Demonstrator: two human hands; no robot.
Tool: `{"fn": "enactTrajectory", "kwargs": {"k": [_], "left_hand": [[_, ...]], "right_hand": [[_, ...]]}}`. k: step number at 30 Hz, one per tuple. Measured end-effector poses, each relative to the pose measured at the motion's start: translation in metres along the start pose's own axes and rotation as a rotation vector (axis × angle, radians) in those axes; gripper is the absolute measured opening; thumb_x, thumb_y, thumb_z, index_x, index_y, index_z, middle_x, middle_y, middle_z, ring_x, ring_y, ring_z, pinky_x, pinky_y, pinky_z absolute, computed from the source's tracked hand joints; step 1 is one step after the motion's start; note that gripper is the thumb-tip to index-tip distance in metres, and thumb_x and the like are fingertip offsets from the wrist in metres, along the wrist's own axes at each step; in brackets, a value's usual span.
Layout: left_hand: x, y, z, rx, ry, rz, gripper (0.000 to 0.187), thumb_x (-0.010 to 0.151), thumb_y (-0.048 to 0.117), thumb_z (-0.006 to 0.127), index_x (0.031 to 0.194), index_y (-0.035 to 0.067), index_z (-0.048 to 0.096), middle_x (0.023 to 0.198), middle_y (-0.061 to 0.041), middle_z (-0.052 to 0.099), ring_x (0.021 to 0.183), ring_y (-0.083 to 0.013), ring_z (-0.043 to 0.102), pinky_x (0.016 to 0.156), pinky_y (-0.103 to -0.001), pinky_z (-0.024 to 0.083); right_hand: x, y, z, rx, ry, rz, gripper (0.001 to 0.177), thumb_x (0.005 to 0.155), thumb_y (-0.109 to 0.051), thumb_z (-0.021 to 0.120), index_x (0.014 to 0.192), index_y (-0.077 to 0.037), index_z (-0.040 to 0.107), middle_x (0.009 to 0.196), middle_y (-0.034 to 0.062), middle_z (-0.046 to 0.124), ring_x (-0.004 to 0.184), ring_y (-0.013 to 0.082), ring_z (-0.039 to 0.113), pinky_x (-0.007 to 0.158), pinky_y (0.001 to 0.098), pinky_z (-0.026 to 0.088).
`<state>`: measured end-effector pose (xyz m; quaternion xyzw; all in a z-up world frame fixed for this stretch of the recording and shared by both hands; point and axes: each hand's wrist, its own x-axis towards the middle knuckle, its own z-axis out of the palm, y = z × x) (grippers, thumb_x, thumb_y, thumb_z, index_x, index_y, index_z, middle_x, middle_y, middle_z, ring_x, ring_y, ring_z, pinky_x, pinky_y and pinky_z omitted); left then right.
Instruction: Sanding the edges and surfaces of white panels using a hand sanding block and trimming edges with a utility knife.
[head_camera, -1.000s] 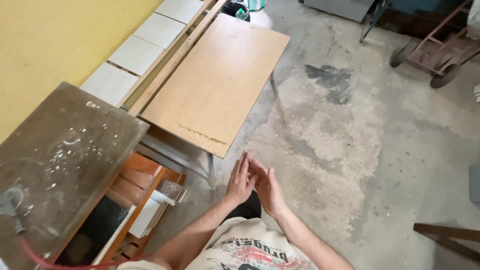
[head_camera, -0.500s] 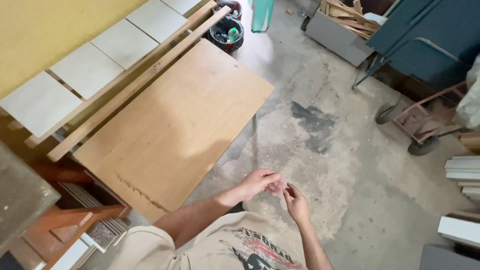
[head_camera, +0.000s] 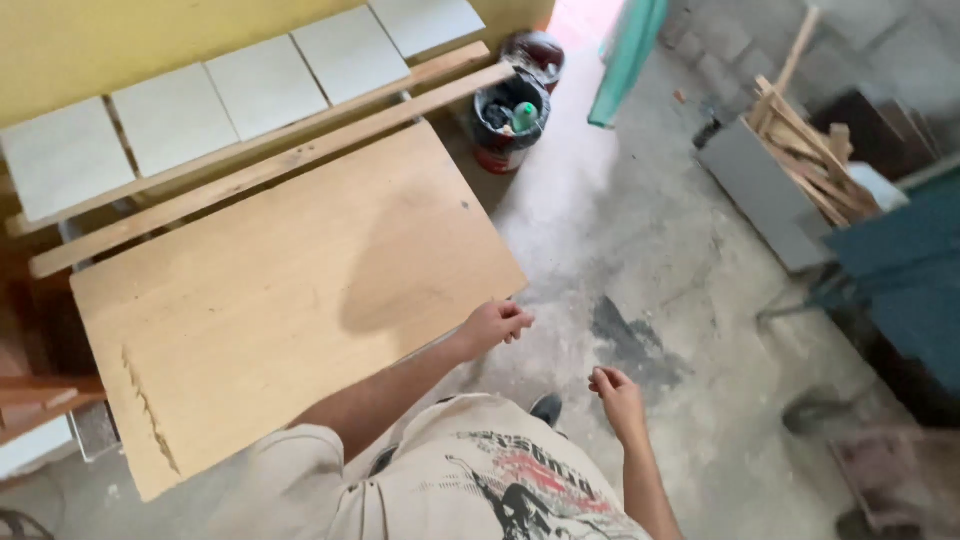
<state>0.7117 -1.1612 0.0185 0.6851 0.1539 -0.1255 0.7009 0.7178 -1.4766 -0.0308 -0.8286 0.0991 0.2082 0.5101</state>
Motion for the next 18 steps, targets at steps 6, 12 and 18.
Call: {"fn": "enactTrajectory", "kwargs": {"k": [6, 12, 18], "left_hand": [[0.065, 0.064, 0.028, -0.191, 0.323, -0.006, 0.025, 0.093, 0.031, 0.074, 0.088, 0.007, 0.073, 0.069, -0.008, 0.071, 0.058, -0.0140, 0.066, 0.054, -0.023, 0.053], [0.169, 0.059, 0.001, -0.382, 0.643, -0.011, 0.020, 0.096, 0.023, 0.070, 0.092, 0.004, 0.071, 0.069, -0.008, 0.069, 0.058, -0.0131, 0.064, 0.053, -0.022, 0.050], [0.319, 0.048, -0.075, -0.529, 0.893, 0.002, 0.024, 0.096, 0.026, 0.070, 0.094, 0.003, 0.073, 0.070, -0.011, 0.068, 0.059, -0.0147, 0.064, 0.053, -0.023, 0.051]], "right_hand": [[0.258, -0.106, -0.020, -0.101, -0.387, -0.245, 0.032, 0.102, -0.026, 0.070, 0.118, 0.002, 0.073, 0.104, 0.0236, 0.075, 0.092, 0.0321, 0.073, 0.085, 0.0406, 0.057], [0.411, -0.311, 0.051, -0.204, -0.622, -0.427, 0.030, 0.103, -0.024, 0.069, 0.118, 0.002, 0.071, 0.101, 0.0221, 0.075, 0.088, 0.0303, 0.075, 0.081, 0.0372, 0.060], [0.573, -0.397, 0.180, -0.167, -0.742, -0.276, 0.037, 0.098, -0.028, 0.073, 0.121, 0.000, 0.068, 0.099, 0.0193, 0.074, 0.087, 0.0278, 0.075, 0.077, 0.0353, 0.063]]}}
